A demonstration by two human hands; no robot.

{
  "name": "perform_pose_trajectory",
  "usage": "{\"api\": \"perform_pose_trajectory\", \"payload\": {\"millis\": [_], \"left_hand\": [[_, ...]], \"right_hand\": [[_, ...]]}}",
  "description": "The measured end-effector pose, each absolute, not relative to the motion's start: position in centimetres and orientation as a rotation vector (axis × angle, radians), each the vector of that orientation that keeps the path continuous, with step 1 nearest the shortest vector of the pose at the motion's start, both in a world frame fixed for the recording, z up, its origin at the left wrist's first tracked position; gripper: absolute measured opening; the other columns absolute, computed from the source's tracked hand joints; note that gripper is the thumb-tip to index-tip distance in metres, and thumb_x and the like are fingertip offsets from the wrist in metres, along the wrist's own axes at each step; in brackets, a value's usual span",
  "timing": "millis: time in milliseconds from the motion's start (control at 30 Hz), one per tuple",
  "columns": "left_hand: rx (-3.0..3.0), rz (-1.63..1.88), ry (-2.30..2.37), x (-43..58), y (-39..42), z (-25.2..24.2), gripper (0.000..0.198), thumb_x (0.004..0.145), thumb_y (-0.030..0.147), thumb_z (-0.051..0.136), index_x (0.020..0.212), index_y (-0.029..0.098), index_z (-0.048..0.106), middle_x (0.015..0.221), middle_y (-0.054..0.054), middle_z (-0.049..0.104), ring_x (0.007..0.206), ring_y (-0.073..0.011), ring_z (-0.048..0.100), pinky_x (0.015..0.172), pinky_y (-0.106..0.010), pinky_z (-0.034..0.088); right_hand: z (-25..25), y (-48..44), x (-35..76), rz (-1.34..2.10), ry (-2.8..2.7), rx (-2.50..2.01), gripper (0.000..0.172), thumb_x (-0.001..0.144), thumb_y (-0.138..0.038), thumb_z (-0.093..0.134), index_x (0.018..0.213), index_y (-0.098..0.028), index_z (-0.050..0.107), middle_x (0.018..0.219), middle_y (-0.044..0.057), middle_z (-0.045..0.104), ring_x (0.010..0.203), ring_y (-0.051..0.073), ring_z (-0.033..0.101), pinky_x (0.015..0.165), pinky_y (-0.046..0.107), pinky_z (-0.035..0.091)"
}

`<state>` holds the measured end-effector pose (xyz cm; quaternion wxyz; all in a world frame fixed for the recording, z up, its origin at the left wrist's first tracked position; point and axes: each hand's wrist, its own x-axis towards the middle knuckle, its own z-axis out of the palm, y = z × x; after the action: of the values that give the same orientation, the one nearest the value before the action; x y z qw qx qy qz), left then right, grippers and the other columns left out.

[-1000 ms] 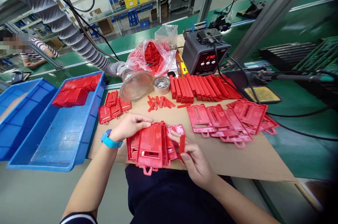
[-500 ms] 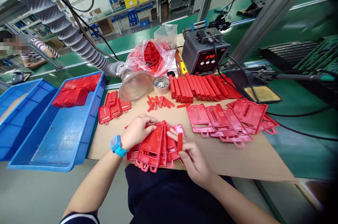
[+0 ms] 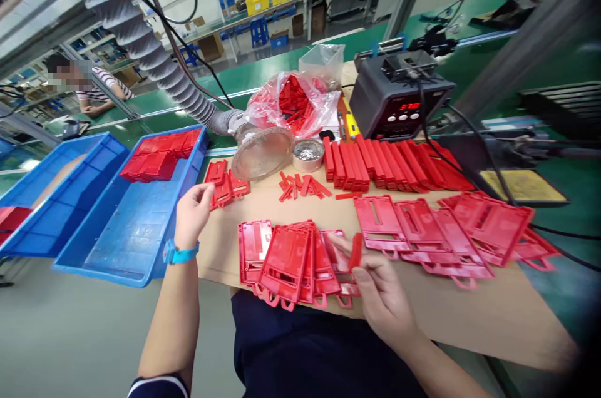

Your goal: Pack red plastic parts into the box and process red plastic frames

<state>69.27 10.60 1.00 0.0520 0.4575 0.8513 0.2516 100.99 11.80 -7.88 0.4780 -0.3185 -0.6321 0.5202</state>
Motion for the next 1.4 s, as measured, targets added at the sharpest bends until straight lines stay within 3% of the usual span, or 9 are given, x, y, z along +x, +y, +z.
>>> {"api": "perform_pose_trajectory", "payload": {"millis": [267, 533, 633, 833, 967, 1100, 1200, 1300, 1400], "left_hand": [[0.986, 0.272, 2.937, 62.5, 10.8, -4.4, 0.03, 0.086, 0.034, 0.053, 0.107, 0.012, 0.056, 0.106, -0.008, 0.06, 0.094, -0.0192, 0.059, 0.083, -0.041, 0.048], [1.093, 0.252, 2.982, 64.4, 9.2, -3.7, 0.036, 0.08, 0.016, 0.042, 0.11, -0.002, 0.054, 0.1, -0.026, 0.061, 0.103, -0.0341, 0.056, 0.083, -0.042, 0.044], [1.132, 0.306, 3.012, 65.2, 7.9, -2.6, 0.035, 0.078, 0.019, 0.04, 0.101, 0.001, 0.059, 0.086, -0.022, 0.064, 0.103, -0.0373, 0.054, 0.084, -0.044, 0.043], [0.742, 1.308, 2.577, 69.8, 5.1, 0.7, 0.026, 0.079, 0.032, 0.039, 0.093, 0.019, 0.057, 0.083, -0.005, 0.066, 0.082, -0.0274, 0.062, 0.07, -0.04, 0.05], [0.625, 1.48, 1.71, 76.3, 4.9, 2.2, 0.033, 0.079, 0.032, 0.045, 0.111, 0.024, 0.047, 0.11, -0.005, 0.062, 0.089, -0.0234, 0.063, 0.06, -0.032, 0.055], [0.482, 1.35, 1.23, 82.6, 5.7, 2.4, 0.052, 0.076, 0.027, 0.054, 0.124, 0.025, 0.034, 0.117, -0.01, 0.058, 0.088, -0.0252, 0.065, 0.057, -0.033, 0.057], [0.625, 1.276, 1.118, 85.0, 6.4, 2.2, 0.054, 0.081, 0.028, 0.054, 0.129, 0.027, 0.029, 0.119, -0.009, 0.057, 0.093, -0.0244, 0.064, 0.069, -0.034, 0.057], [0.764, 1.274, 1.135, 85.8, 6.5, 2.3, 0.049, 0.086, 0.025, 0.049, 0.131, 0.025, 0.03, 0.128, -0.009, 0.052, 0.112, -0.0236, 0.055, 0.089, -0.035, 0.05], [0.816, 1.308, 1.131, 85.9, 6.3, 2.5, 0.048, 0.088, 0.022, 0.045, 0.133, 0.025, 0.029, 0.134, -0.007, 0.047, 0.121, -0.0222, 0.046, 0.099, -0.035, 0.042]], "right_hand": [[-7.4, 13.9, 102.0, 1.43, -1.075, -0.909, 0.014, 0.072, -0.029, 0.07, 0.076, -0.025, 0.058, 0.07, 0.0, 0.065, 0.063, 0.016, 0.063, 0.061, 0.029, 0.055], [-3.7, 14.6, 103.2, 2.024, -0.751, -0.551, 0.02, 0.069, -0.038, 0.072, 0.082, -0.024, 0.066, 0.062, -0.004, 0.046, 0.042, 0.003, 0.029, 0.036, 0.014, 0.036], [-3.1, 14.0, 103.3, 2.068, -0.817, -0.46, 0.025, 0.07, -0.04, 0.07, 0.09, -0.026, 0.068, 0.059, -0.006, 0.034, 0.04, 0.003, 0.016, 0.032, 0.012, 0.027], [-2.8, 13.4, 103.3, 2.158, -0.843, -0.355, 0.023, 0.073, -0.038, 0.067, 0.093, -0.026, 0.069, 0.056, -0.008, 0.029, 0.037, 0.002, 0.011, 0.028, 0.013, 0.017], [-2.7, 13.5, 103.3, 2.143, -0.881, -0.419, 0.024, 0.071, -0.04, 0.069, 0.091, -0.026, 0.068, 0.056, -0.006, 0.038, 0.035, 0.001, 0.017, 0.029, 0.014, 0.023], [-1.4, 13.8, 102.5, 1.954, -1.139, -0.631, 0.016, 0.075, -0.04, 0.066, 0.079, -0.025, 0.066, 0.053, -0.002, 0.052, 0.039, 0.009, 0.042, 0.038, 0.025, 0.043], [0.2, 14.1, 101.0, 1.445, -1.466, -0.812, 0.014, 0.074, -0.037, 0.067, 0.069, -0.024, 0.065, 0.088, 0.007, 0.066, 0.072, 0.02, 0.06, 0.064, 0.037, 0.053], [1.2, 14.2, 99.6, 0.962, -1.78, -0.878, 0.011, 0.076, -0.035, 0.065, 0.071, -0.025, 0.068, 0.125, 0.007, 0.052, 0.105, 0.026, 0.052, 0.088, 0.046, 0.044], [1.4, 14.3, 98.7, 0.831, -1.908, -0.862, 0.011, 0.079, -0.033, 0.061, 0.075, -0.024, 0.067, 0.13, 0.007, 0.048, 0.114, 0.028, 0.047, 0.093, 0.048, 0.04]]}}
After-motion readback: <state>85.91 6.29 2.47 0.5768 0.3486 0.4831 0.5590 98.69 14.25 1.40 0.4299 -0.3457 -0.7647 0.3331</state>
